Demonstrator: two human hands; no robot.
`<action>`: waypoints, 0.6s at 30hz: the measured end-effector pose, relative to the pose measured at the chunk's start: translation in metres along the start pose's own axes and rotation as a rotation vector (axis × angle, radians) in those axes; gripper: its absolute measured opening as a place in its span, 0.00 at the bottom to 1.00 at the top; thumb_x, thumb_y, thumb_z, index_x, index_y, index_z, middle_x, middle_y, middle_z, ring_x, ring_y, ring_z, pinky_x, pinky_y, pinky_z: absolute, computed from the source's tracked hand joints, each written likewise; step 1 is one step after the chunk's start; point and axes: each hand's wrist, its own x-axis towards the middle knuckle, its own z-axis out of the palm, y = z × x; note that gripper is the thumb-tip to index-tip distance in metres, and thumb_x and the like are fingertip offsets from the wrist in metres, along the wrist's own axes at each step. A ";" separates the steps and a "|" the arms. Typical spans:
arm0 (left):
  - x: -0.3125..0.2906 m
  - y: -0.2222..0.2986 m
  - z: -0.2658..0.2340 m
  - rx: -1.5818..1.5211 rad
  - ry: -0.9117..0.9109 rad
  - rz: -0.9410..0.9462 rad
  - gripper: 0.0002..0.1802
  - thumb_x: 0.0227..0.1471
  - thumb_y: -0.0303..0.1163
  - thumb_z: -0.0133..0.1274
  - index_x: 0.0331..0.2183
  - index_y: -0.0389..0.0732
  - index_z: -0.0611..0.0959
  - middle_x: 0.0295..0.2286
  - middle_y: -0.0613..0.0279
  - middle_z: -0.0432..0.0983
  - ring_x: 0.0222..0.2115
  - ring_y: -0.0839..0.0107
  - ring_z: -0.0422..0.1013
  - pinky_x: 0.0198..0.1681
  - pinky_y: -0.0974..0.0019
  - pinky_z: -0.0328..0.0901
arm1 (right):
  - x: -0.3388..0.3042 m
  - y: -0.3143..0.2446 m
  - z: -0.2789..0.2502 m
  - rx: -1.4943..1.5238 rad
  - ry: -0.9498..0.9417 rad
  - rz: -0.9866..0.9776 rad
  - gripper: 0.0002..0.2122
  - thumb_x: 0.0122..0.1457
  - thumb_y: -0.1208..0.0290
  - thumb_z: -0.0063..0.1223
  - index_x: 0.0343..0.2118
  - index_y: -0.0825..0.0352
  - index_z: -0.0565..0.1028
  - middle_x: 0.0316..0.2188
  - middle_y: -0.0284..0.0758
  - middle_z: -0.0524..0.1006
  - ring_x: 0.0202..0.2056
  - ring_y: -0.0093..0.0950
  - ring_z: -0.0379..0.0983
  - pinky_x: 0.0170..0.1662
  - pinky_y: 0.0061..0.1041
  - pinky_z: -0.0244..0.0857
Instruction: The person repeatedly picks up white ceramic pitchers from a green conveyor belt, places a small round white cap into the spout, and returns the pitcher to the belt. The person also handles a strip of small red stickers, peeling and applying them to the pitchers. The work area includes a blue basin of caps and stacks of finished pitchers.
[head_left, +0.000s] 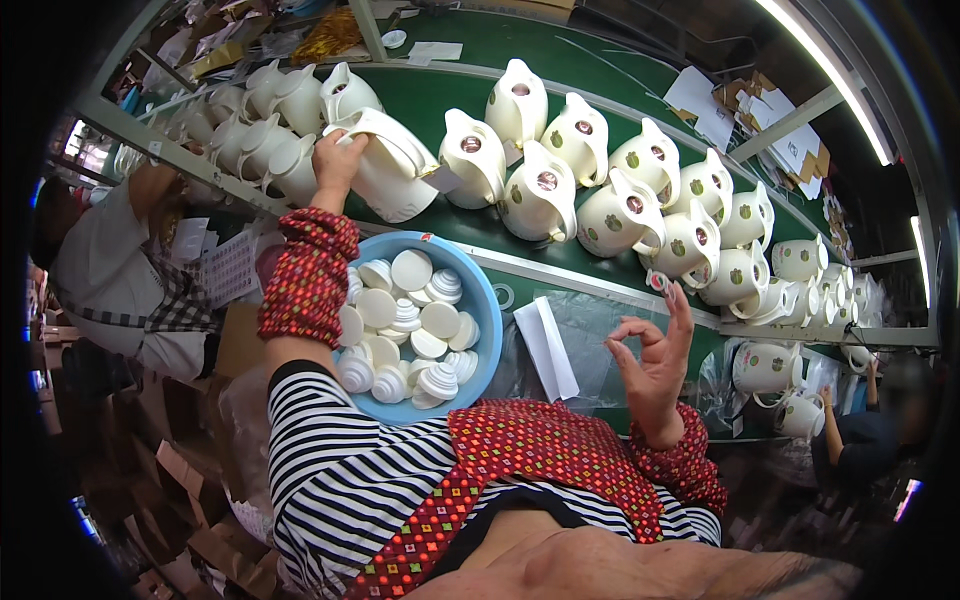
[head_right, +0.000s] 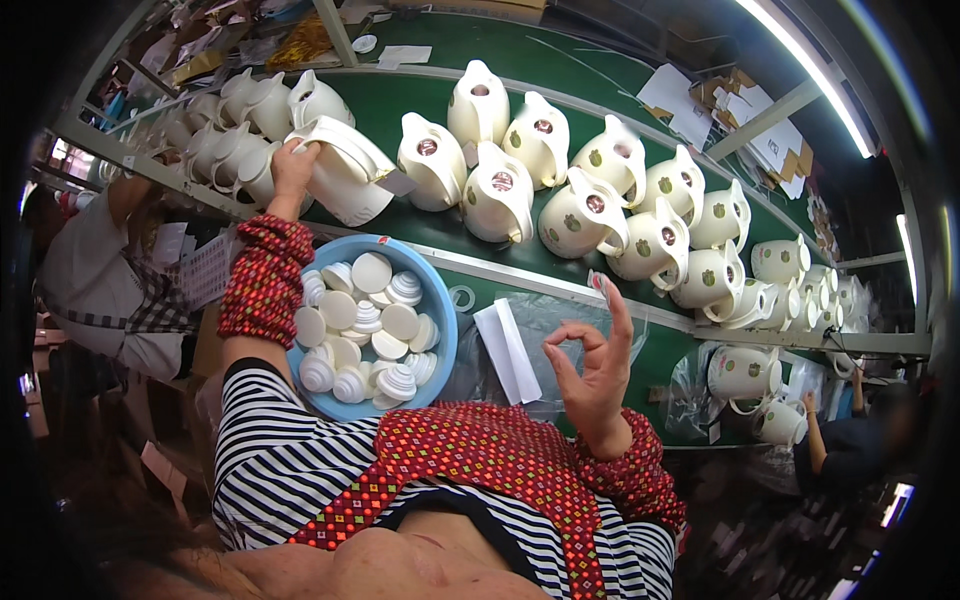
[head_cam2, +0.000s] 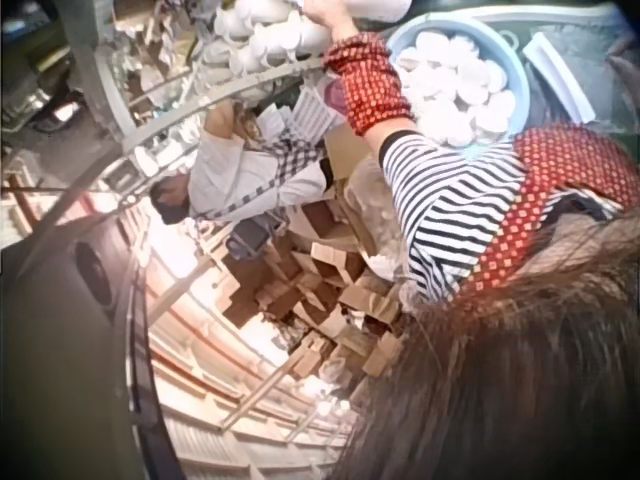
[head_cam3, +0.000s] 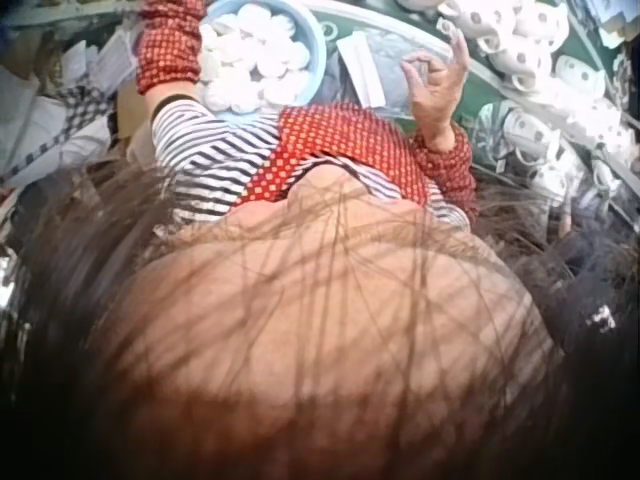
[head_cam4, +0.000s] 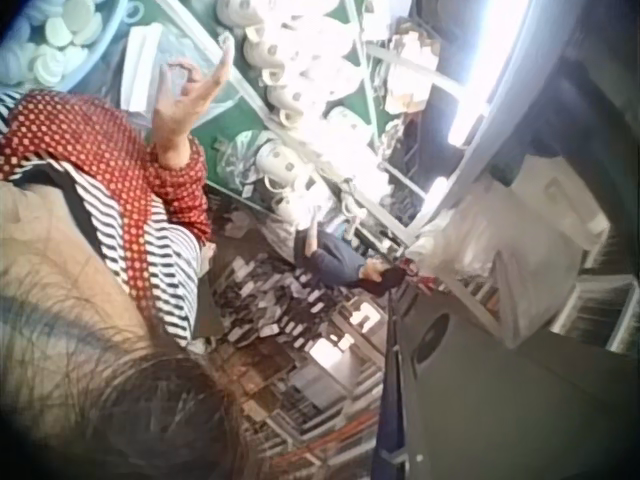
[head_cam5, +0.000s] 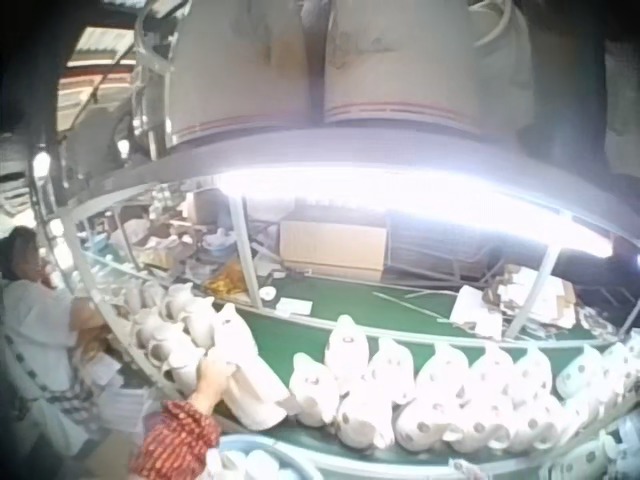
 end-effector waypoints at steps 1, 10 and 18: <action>-0.005 0.018 -0.015 -0.042 -0.067 -0.007 0.28 0.45 0.51 0.67 0.39 0.35 0.89 0.31 0.49 0.86 0.32 0.57 0.82 0.39 0.58 0.73 | 0.005 -0.007 0.003 0.032 0.005 -0.009 0.46 0.53 0.92 0.61 0.73 0.68 0.48 0.71 0.47 0.56 0.43 0.27 0.79 0.58 0.35 0.70; -0.143 0.145 -0.041 -0.472 -0.969 -0.487 0.27 0.58 0.50 0.62 0.44 0.33 0.88 0.38 0.56 0.85 0.34 0.67 0.81 0.36 0.64 0.74 | 0.014 -0.068 0.045 0.529 -0.420 0.088 0.49 0.54 0.93 0.63 0.74 0.65 0.45 0.72 0.48 0.52 0.43 0.28 0.81 0.55 0.33 0.73; -0.253 0.139 -0.002 -0.403 -1.408 -0.696 0.33 0.51 0.54 0.62 0.47 0.34 0.85 0.39 0.52 0.84 0.36 0.61 0.82 0.38 0.58 0.76 | -0.028 -0.042 0.025 0.544 -0.474 0.358 0.47 0.55 0.93 0.61 0.74 0.64 0.46 0.71 0.43 0.52 0.42 0.26 0.78 0.51 0.29 0.75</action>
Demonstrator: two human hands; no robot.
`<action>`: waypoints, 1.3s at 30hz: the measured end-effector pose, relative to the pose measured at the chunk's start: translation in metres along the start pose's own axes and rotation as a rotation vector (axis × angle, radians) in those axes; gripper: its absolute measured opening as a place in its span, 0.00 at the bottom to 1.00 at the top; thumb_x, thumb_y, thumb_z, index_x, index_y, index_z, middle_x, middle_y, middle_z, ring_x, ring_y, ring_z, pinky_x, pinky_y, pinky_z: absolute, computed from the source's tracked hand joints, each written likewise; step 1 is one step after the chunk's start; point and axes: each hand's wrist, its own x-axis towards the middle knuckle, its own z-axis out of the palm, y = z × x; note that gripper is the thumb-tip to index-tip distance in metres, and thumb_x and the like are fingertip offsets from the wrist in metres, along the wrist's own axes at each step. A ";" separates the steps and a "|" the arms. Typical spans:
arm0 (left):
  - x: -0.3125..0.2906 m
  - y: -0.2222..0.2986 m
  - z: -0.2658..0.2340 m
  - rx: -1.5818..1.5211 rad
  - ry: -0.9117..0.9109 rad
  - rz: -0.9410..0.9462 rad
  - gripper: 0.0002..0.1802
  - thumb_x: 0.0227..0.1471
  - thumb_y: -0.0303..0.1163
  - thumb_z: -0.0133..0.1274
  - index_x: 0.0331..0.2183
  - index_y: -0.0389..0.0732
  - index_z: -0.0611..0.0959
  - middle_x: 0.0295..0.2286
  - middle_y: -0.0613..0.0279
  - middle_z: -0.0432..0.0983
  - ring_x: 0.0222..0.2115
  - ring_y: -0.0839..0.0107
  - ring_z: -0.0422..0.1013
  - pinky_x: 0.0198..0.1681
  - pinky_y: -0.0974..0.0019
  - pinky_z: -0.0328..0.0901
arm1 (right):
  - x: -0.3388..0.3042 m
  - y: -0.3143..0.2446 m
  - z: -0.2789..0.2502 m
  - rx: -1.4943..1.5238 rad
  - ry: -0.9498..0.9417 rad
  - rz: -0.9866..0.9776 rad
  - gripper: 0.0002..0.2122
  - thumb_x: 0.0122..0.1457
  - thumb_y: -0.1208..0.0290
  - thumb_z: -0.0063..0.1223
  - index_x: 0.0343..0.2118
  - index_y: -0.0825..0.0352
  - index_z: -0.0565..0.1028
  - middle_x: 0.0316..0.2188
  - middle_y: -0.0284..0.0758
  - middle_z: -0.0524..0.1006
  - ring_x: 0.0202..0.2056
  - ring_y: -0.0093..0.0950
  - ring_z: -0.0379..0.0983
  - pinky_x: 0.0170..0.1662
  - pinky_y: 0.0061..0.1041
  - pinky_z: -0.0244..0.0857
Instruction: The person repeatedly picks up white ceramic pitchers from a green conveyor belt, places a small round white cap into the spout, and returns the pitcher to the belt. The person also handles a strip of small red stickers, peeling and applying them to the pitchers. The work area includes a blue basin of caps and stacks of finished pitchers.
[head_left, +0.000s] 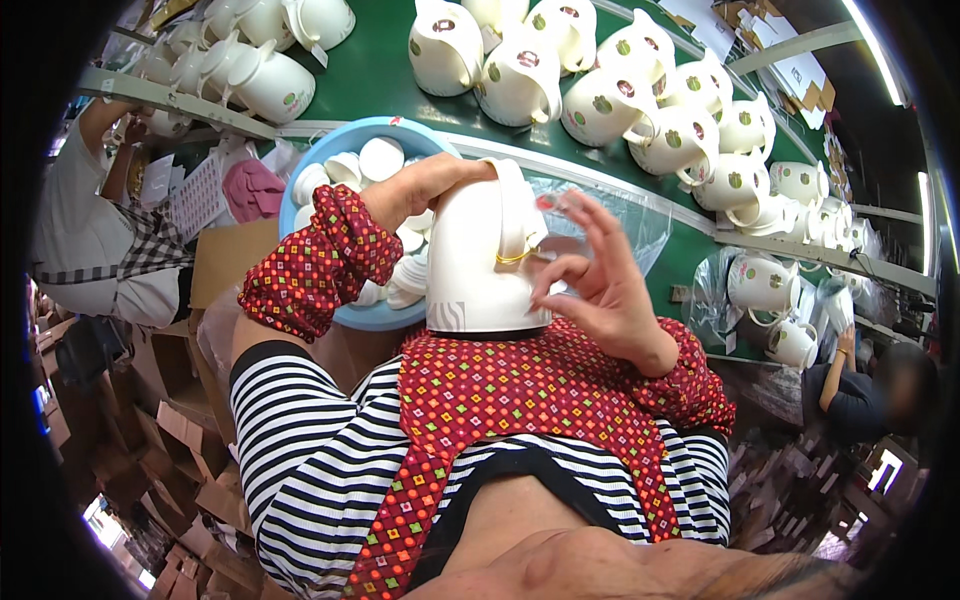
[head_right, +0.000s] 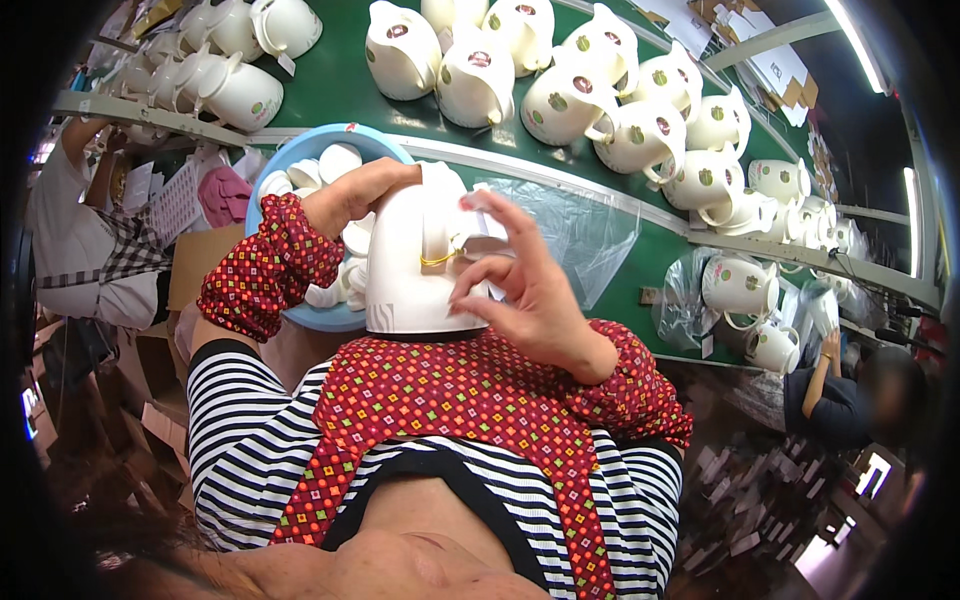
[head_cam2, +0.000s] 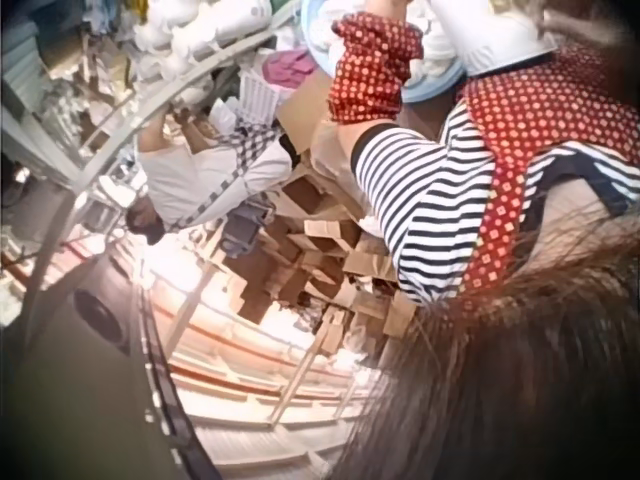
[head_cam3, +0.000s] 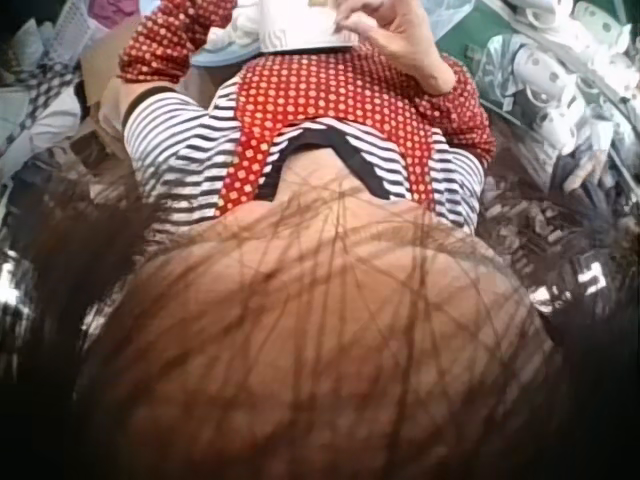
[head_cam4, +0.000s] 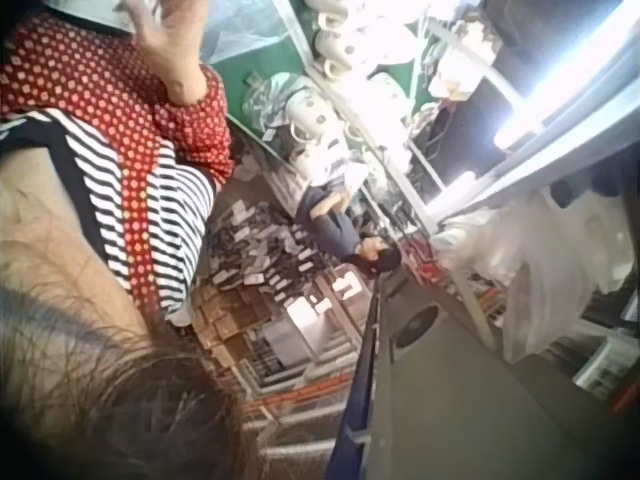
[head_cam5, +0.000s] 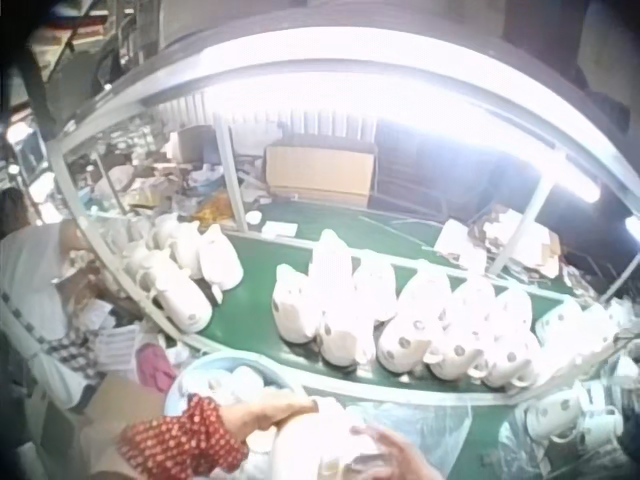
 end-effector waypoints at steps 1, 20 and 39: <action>0.001 -0.004 0.003 -0.016 -0.006 -0.013 0.34 0.51 0.54 0.62 0.48 0.34 0.84 0.40 0.52 0.84 0.37 0.61 0.82 0.40 0.58 0.76 | -0.005 0.003 -0.004 -0.066 0.057 -0.038 0.48 0.55 0.93 0.61 0.74 0.64 0.45 0.71 0.43 0.53 0.42 0.26 0.79 0.54 0.31 0.73; -0.001 0.000 0.012 -0.004 -0.013 -0.007 0.40 0.50 0.57 0.62 0.53 0.34 0.81 0.43 0.48 0.83 0.41 0.58 0.82 0.42 0.55 0.78 | -0.003 0.020 0.023 -0.391 0.071 -0.070 0.52 0.52 0.89 0.66 0.74 0.64 0.41 0.71 0.43 0.54 0.42 0.21 0.81 0.70 0.48 0.54; -0.001 -0.010 0.001 -0.048 0.070 0.011 0.34 0.52 0.54 0.61 0.48 0.34 0.85 0.40 0.51 0.84 0.37 0.59 0.82 0.38 0.59 0.75 | 0.026 0.062 -0.003 -1.015 0.289 -0.308 0.61 0.40 0.55 0.82 0.74 0.61 0.49 0.73 0.55 0.43 0.73 0.52 0.45 0.72 0.48 0.49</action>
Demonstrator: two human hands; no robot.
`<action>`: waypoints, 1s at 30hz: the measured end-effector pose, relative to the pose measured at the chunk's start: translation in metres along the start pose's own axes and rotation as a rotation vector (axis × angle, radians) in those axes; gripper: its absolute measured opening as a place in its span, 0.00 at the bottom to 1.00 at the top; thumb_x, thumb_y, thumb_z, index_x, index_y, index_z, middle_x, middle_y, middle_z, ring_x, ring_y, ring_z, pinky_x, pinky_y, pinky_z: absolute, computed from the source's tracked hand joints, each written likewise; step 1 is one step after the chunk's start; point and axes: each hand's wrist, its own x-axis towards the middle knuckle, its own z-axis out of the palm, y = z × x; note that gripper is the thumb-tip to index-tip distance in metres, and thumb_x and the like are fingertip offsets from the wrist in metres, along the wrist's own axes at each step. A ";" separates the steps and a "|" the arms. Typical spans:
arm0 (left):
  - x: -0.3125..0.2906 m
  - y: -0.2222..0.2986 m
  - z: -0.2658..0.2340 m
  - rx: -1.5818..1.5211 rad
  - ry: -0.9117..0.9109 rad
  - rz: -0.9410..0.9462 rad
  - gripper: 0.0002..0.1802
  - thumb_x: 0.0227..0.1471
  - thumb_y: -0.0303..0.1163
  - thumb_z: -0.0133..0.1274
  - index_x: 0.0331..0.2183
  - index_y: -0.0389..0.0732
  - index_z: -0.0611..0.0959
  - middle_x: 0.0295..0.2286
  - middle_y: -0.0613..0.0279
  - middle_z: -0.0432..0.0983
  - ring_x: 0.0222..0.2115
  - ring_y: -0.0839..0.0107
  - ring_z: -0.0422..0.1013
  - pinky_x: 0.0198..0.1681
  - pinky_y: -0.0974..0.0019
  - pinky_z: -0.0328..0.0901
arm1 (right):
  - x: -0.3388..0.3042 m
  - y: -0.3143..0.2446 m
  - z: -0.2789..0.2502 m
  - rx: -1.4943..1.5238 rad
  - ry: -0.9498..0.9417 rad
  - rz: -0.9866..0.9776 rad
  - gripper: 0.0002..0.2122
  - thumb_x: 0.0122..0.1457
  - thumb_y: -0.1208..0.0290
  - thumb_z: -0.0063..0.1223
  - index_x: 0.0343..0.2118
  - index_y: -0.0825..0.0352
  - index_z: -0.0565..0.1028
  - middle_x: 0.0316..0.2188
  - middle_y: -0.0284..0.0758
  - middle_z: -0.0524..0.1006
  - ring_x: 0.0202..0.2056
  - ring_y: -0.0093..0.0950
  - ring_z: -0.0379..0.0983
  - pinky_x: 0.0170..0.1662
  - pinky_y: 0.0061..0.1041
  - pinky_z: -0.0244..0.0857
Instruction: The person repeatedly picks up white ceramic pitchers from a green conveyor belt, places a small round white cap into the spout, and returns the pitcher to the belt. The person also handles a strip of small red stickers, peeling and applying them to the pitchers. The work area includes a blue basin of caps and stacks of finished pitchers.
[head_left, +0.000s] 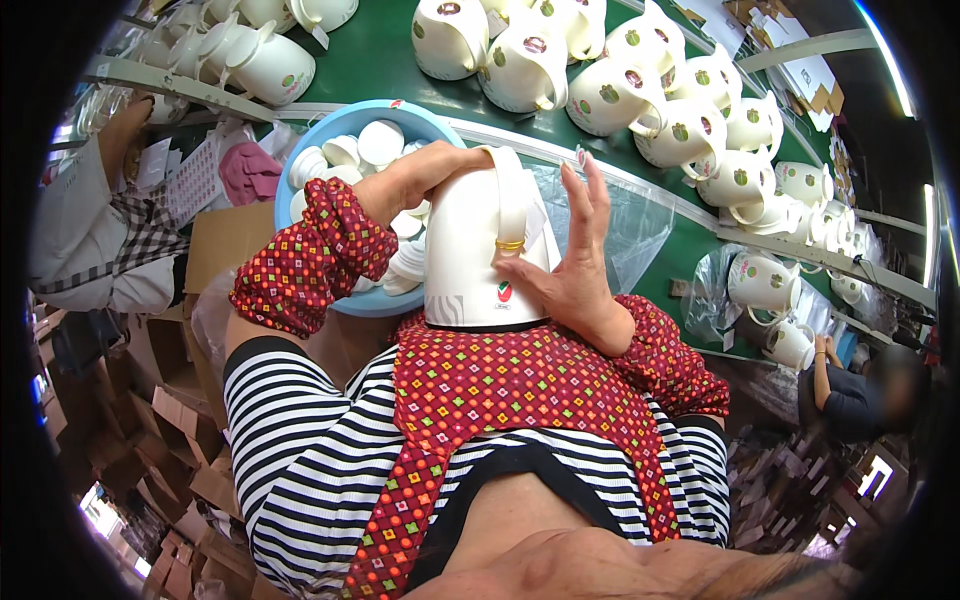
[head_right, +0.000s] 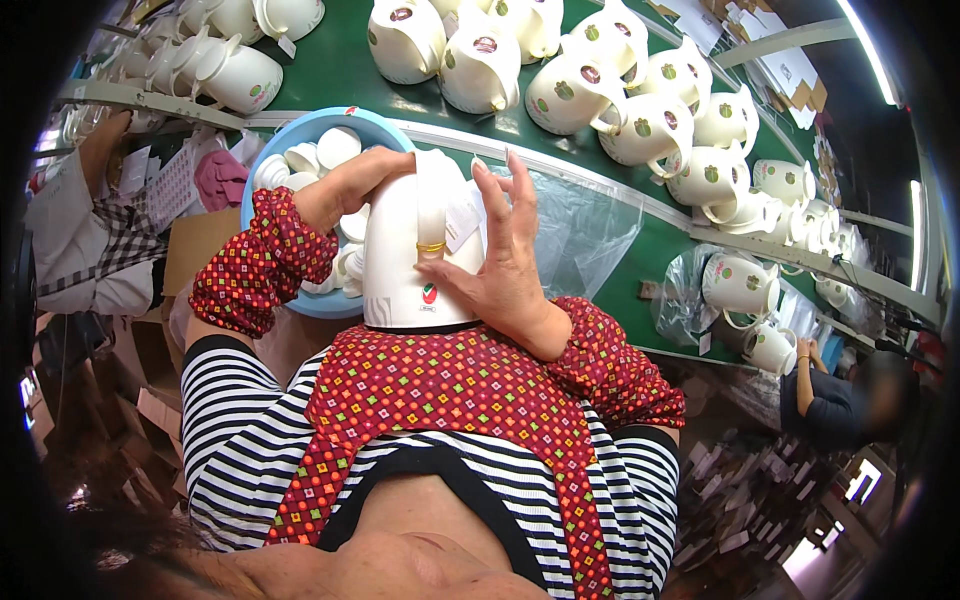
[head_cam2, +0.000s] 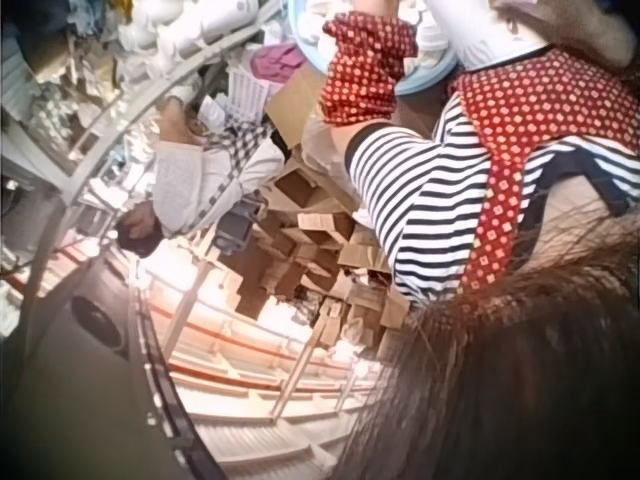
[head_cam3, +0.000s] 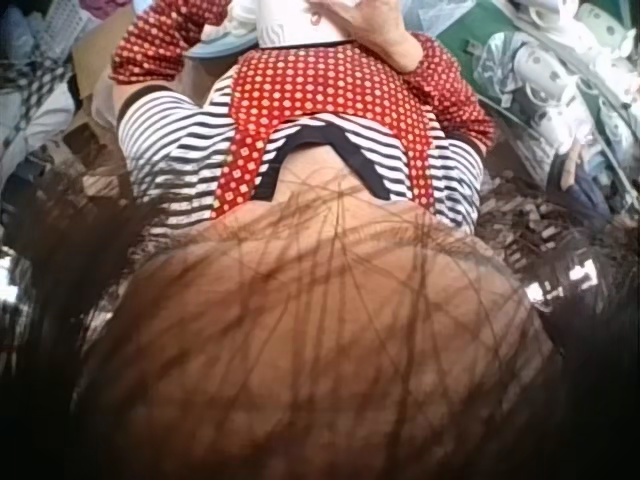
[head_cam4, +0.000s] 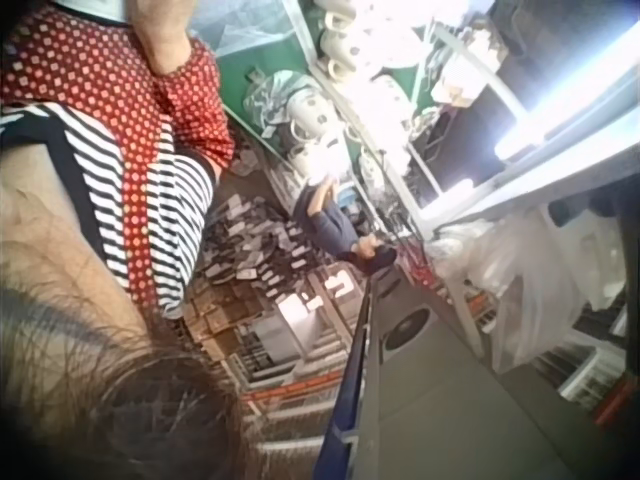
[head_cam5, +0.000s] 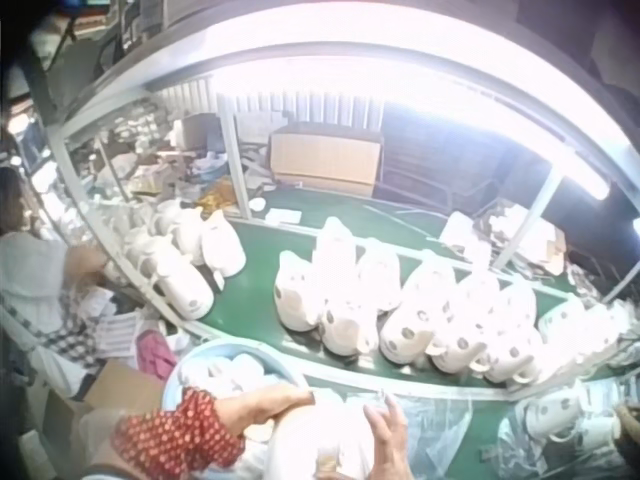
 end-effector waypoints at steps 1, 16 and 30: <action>0.002 -0.003 -0.002 -0.014 0.014 -0.013 0.33 0.52 0.54 0.61 0.47 0.34 0.85 0.39 0.51 0.84 0.36 0.59 0.82 0.38 0.59 0.75 | -0.001 0.001 -0.002 0.028 -0.069 0.043 0.64 0.38 0.54 0.83 0.74 0.62 0.47 0.73 0.55 0.42 0.73 0.53 0.43 0.72 0.49 0.47; -0.096 0.116 -0.136 0.380 0.748 0.715 0.16 0.53 0.40 0.64 0.37 0.37 0.88 0.37 0.55 0.83 0.36 0.61 0.81 0.44 0.60 0.73 | 0.011 0.034 -0.033 0.313 -0.063 0.106 0.65 0.42 0.51 0.81 0.74 0.68 0.43 0.74 0.51 0.44 0.73 0.45 0.47 0.70 0.49 0.53; 0.158 0.165 -0.284 0.904 1.068 1.029 0.19 0.46 0.26 0.65 0.44 0.44 0.89 0.66 0.46 0.61 0.65 0.48 0.61 0.69 0.58 0.58 | 0.031 0.059 -0.024 0.351 -0.076 0.281 0.60 0.44 0.67 0.78 0.74 0.70 0.44 0.71 0.45 0.53 0.59 0.38 0.68 0.65 0.41 0.59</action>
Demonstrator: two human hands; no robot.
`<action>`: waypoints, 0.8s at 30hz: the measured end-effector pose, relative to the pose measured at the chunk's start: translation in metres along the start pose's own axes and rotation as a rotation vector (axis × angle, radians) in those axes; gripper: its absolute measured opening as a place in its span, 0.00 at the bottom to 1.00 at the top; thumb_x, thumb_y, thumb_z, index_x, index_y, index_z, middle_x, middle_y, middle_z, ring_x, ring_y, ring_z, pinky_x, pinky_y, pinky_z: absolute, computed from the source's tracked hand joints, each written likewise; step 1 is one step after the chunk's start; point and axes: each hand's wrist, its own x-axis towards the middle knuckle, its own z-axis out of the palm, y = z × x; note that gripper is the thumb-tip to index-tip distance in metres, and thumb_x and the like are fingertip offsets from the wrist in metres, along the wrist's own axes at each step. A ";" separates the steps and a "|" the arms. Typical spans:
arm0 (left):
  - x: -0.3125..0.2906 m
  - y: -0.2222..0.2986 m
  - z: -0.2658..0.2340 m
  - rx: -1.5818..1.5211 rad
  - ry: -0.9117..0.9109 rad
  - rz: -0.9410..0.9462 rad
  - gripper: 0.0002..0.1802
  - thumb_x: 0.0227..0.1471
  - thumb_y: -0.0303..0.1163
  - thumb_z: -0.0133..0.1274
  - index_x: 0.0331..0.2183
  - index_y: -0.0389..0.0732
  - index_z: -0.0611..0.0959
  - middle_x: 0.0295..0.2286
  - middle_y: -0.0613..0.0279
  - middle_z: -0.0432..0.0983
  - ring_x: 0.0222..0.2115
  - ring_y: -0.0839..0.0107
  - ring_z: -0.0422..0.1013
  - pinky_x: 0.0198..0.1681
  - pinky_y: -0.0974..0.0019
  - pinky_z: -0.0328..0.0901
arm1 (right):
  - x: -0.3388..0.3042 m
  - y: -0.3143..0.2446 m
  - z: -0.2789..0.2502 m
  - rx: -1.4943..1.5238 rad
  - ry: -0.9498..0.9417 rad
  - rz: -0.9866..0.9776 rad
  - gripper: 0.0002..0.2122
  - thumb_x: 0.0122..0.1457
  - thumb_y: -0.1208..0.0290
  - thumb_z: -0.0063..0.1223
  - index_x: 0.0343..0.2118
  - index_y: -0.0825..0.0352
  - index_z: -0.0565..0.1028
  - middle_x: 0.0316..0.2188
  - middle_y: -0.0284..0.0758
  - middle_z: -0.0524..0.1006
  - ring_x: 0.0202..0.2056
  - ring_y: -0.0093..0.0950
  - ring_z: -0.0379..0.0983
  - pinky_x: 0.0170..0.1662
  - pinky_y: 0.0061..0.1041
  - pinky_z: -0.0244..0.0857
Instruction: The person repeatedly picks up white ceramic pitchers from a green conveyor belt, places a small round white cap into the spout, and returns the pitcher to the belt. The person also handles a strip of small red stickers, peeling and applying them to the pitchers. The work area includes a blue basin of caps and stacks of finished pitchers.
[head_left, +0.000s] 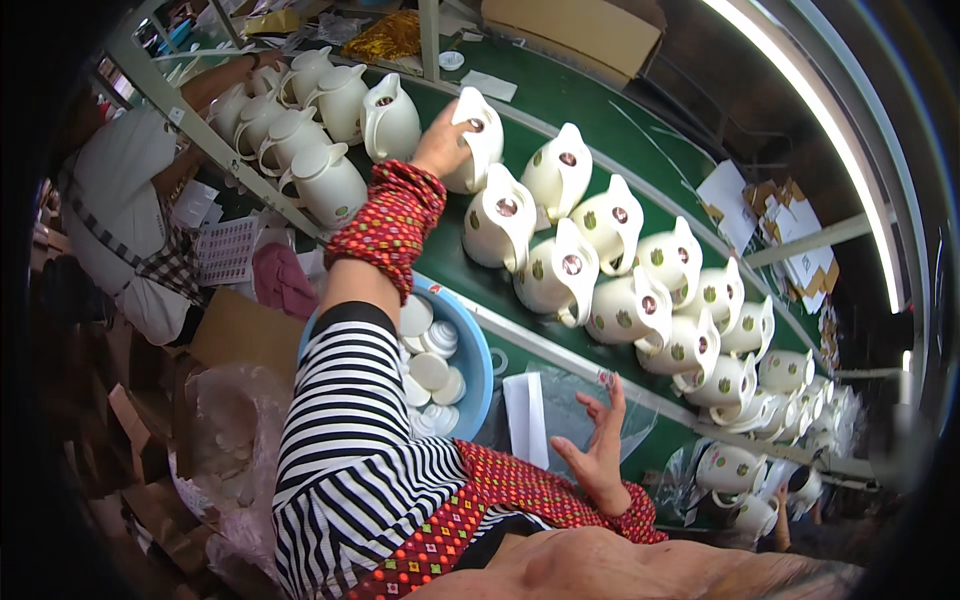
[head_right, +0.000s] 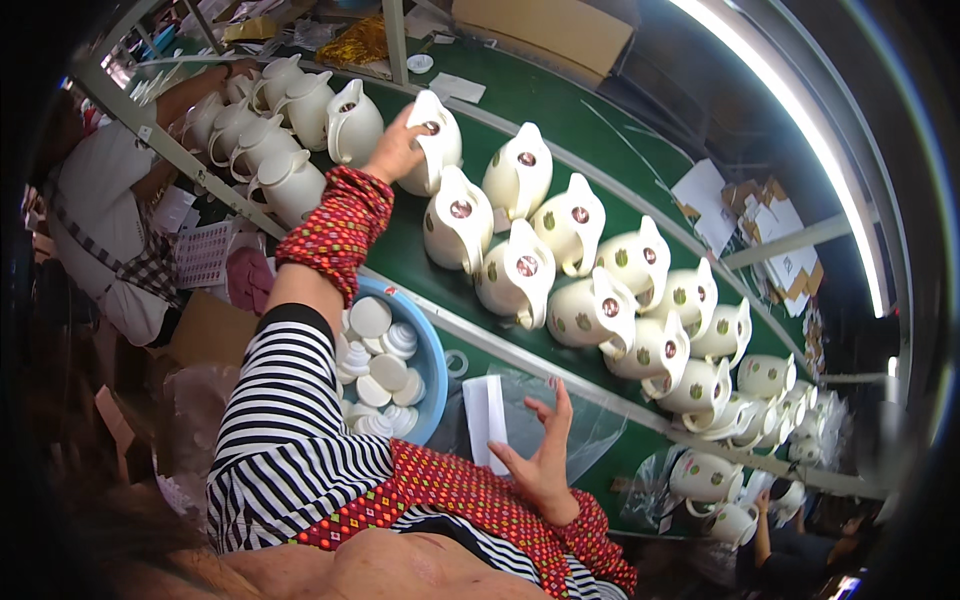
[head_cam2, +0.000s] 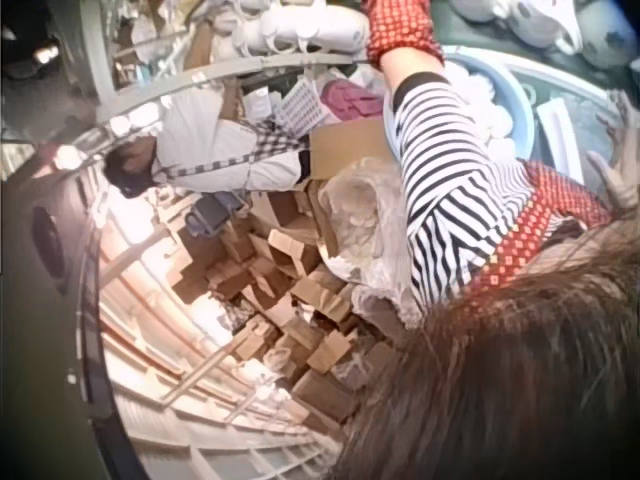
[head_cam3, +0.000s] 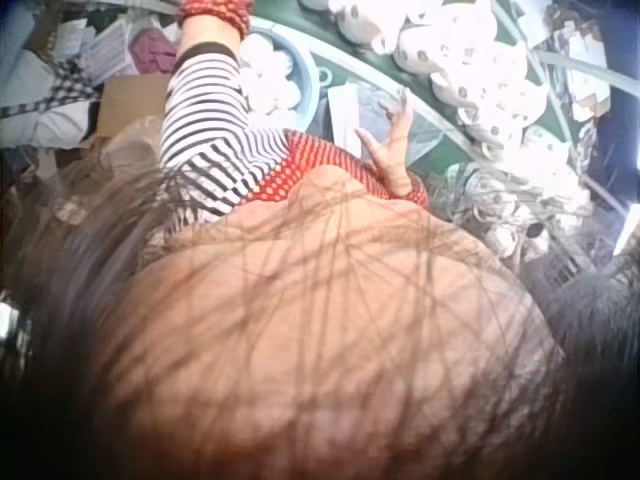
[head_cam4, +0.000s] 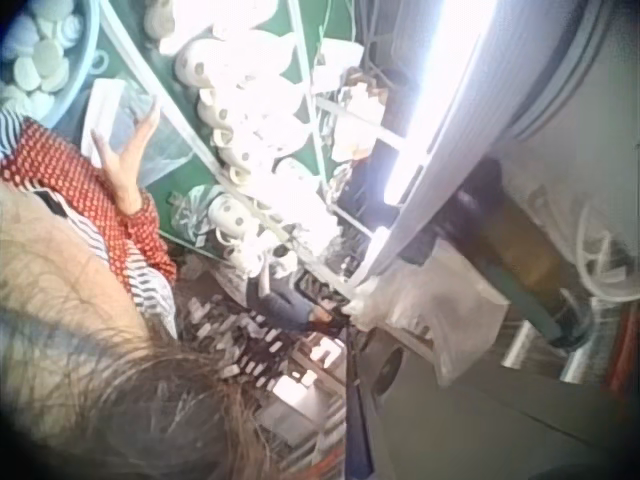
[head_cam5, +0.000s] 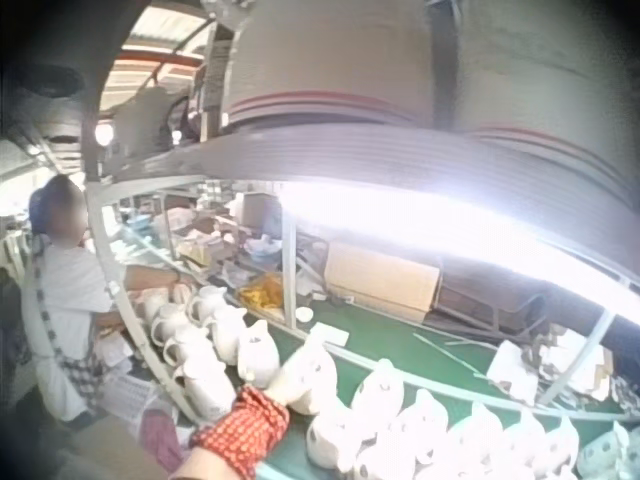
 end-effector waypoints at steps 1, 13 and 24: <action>0.000 -0.008 0.016 -0.038 0.006 0.012 0.24 0.45 0.22 0.62 0.47 0.46 0.86 0.67 0.44 0.58 0.65 0.45 0.62 0.68 0.57 0.59 | 0.001 0.002 0.000 0.021 0.004 0.016 0.59 0.45 0.67 0.78 0.74 0.70 0.44 0.71 0.45 0.53 0.60 0.39 0.67 0.65 0.41 0.59; 0.000 -0.140 -0.079 0.709 -0.022 -0.285 0.36 0.57 0.21 0.49 0.65 0.55 0.70 0.67 0.38 0.50 0.66 0.39 0.55 0.67 0.48 0.59 | 0.031 0.005 0.008 0.084 0.003 0.199 0.56 0.49 0.64 0.76 0.75 0.63 0.45 0.65 0.45 0.64 0.62 0.40 0.65 0.66 0.43 0.55; 0.003 -0.150 -0.077 0.376 -0.372 -0.466 0.40 0.38 0.51 0.73 0.52 0.43 0.84 0.53 0.31 0.74 0.58 0.41 0.65 0.63 0.50 0.63 | 0.032 -0.005 0.016 0.065 0.062 0.216 0.54 0.50 0.65 0.76 0.74 0.61 0.47 0.61 0.42 0.68 0.62 0.36 0.66 0.66 0.41 0.54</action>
